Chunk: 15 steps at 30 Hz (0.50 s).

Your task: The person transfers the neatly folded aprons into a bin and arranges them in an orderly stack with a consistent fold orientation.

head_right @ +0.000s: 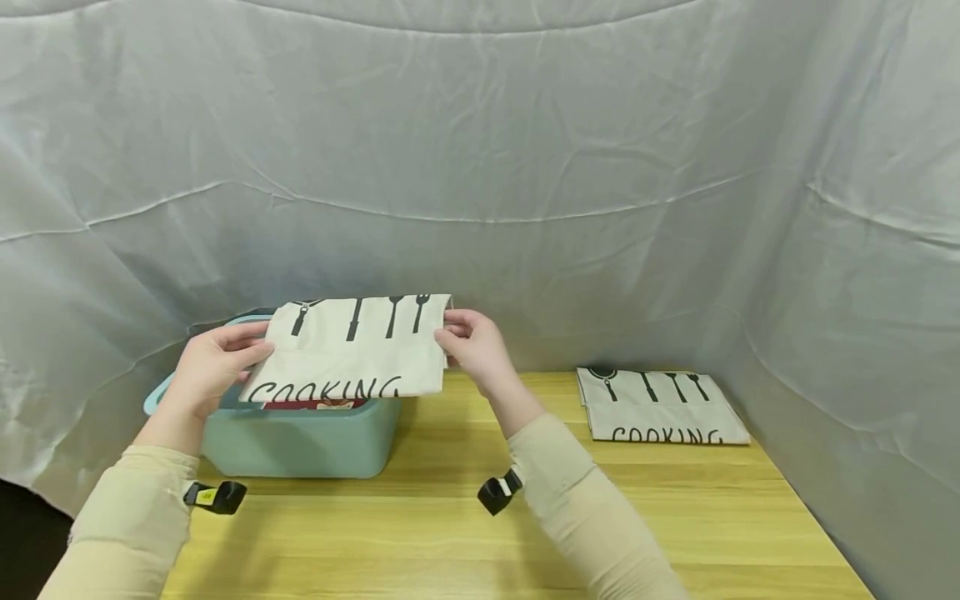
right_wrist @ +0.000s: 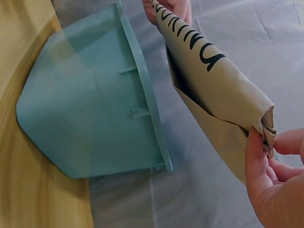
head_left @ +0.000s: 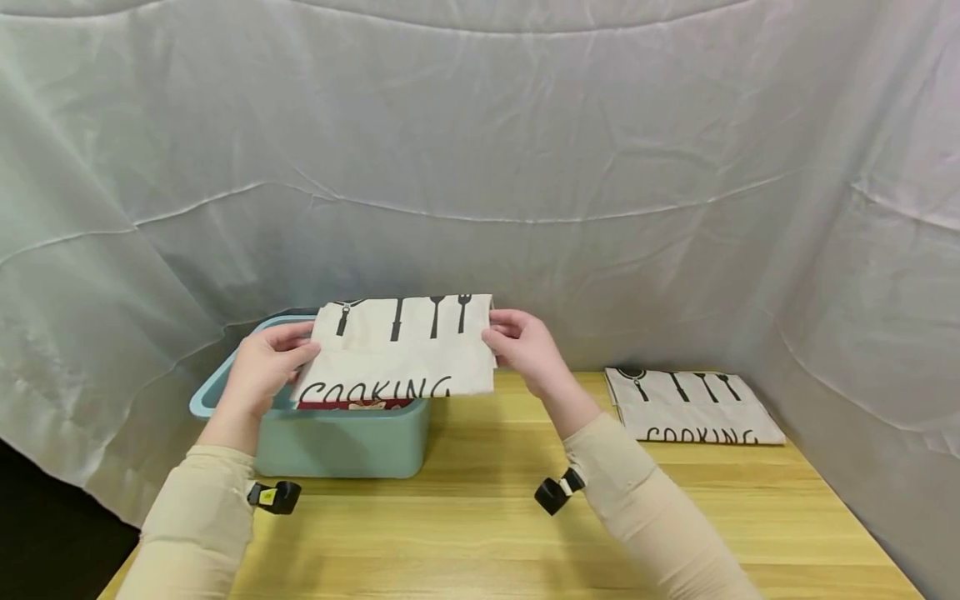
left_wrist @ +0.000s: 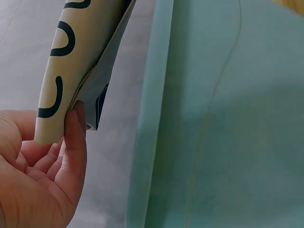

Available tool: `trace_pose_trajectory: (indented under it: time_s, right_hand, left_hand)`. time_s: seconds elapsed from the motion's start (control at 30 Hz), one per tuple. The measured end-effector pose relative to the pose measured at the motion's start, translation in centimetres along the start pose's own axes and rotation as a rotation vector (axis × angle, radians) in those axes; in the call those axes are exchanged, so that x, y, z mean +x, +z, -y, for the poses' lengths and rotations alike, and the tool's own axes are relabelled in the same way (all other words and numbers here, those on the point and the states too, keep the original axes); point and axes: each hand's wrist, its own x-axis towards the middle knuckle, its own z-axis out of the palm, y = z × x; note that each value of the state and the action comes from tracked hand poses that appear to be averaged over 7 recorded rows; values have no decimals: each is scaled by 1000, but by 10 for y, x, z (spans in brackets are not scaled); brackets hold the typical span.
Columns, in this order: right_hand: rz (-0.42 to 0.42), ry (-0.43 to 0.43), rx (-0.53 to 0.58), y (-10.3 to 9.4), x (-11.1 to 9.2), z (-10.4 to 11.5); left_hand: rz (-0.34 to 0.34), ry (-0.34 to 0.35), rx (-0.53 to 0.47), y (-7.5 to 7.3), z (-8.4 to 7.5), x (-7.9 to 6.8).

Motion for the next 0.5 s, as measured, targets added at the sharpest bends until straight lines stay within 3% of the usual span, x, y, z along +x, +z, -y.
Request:
trace_pose_trajectory:
  time_s: [0.3, 0.5]
  right_hand:
    - [4, 6, 8, 36, 15, 1]
    - [12, 58, -4, 54, 23, -1]
  left_hand:
    - [-60, -52, 120, -20, 13, 8]
    - [-79, -74, 148, -31, 24, 12]
